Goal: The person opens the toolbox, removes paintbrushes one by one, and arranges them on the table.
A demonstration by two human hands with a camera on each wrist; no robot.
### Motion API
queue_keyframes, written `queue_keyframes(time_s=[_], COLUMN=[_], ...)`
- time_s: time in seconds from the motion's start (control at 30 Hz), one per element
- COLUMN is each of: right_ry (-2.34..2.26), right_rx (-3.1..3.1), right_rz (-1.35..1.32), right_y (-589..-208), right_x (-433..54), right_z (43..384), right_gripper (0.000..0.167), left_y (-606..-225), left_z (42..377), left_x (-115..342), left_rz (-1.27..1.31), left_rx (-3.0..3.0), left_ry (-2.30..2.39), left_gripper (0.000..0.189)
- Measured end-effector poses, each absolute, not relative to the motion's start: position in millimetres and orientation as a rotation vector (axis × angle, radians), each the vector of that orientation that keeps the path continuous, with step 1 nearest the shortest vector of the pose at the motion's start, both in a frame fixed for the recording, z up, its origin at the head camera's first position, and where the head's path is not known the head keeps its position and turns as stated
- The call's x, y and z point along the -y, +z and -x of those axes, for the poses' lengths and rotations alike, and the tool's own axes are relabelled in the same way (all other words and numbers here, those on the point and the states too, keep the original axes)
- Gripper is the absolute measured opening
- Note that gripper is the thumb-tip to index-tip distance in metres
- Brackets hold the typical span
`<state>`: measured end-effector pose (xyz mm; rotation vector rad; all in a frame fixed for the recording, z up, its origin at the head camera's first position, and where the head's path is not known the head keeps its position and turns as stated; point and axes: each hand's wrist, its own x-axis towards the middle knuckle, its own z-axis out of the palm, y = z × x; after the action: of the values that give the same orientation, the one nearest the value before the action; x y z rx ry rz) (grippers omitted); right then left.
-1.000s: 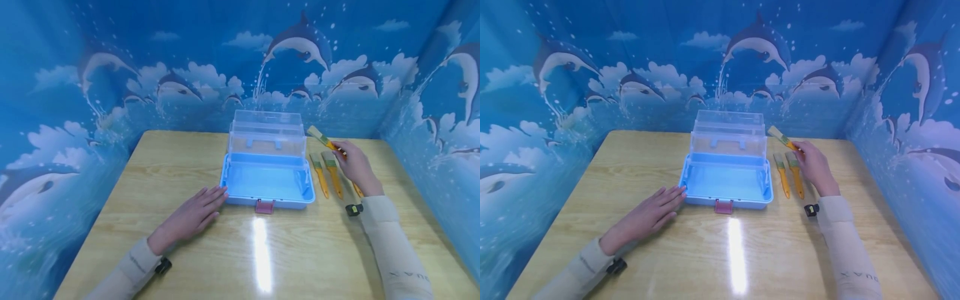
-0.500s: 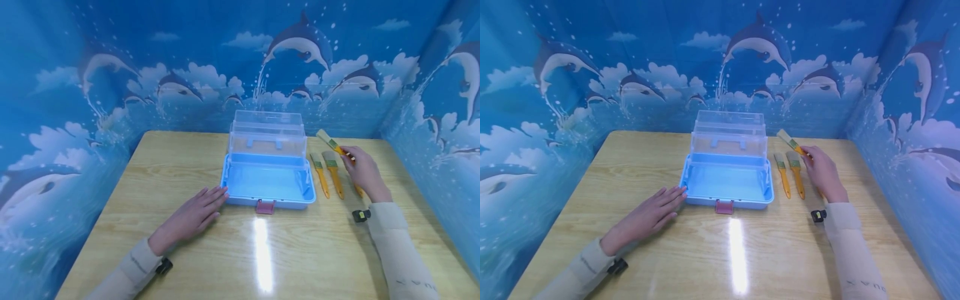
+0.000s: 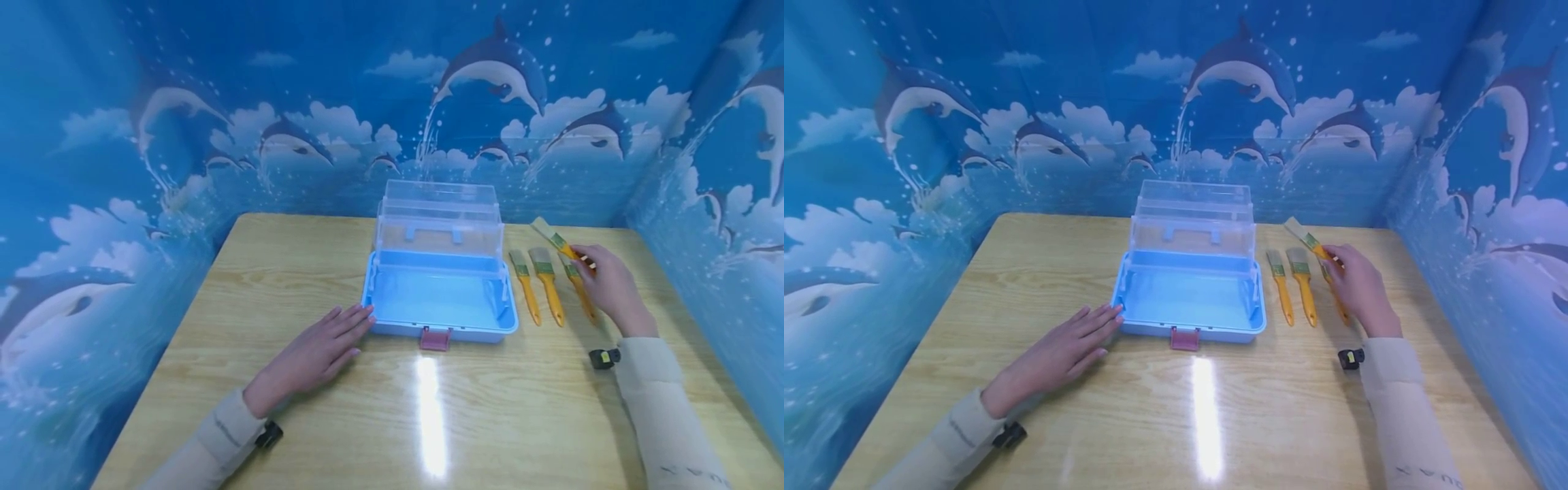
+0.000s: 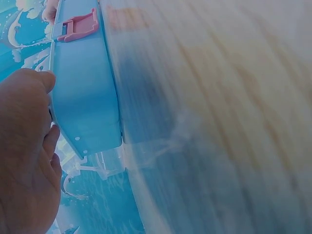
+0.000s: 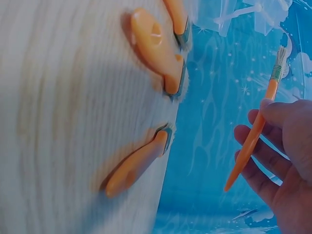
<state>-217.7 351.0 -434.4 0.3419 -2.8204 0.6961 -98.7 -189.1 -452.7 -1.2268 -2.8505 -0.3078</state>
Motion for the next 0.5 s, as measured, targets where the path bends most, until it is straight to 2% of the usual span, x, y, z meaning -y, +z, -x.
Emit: queue_keyframes(time_s=[0.5], right_ry=[0.680], right_rx=[2.843], right_rz=[-0.333], right_y=[-444.4], right_x=[-370.9], right_z=[211.9], right_gripper=[0.036], left_y=[-453.9], left_z=[98.6], left_x=[189.4], left_rz=[1.229], left_rx=[2.849], left_ry=[-0.310], left_gripper=[0.059])
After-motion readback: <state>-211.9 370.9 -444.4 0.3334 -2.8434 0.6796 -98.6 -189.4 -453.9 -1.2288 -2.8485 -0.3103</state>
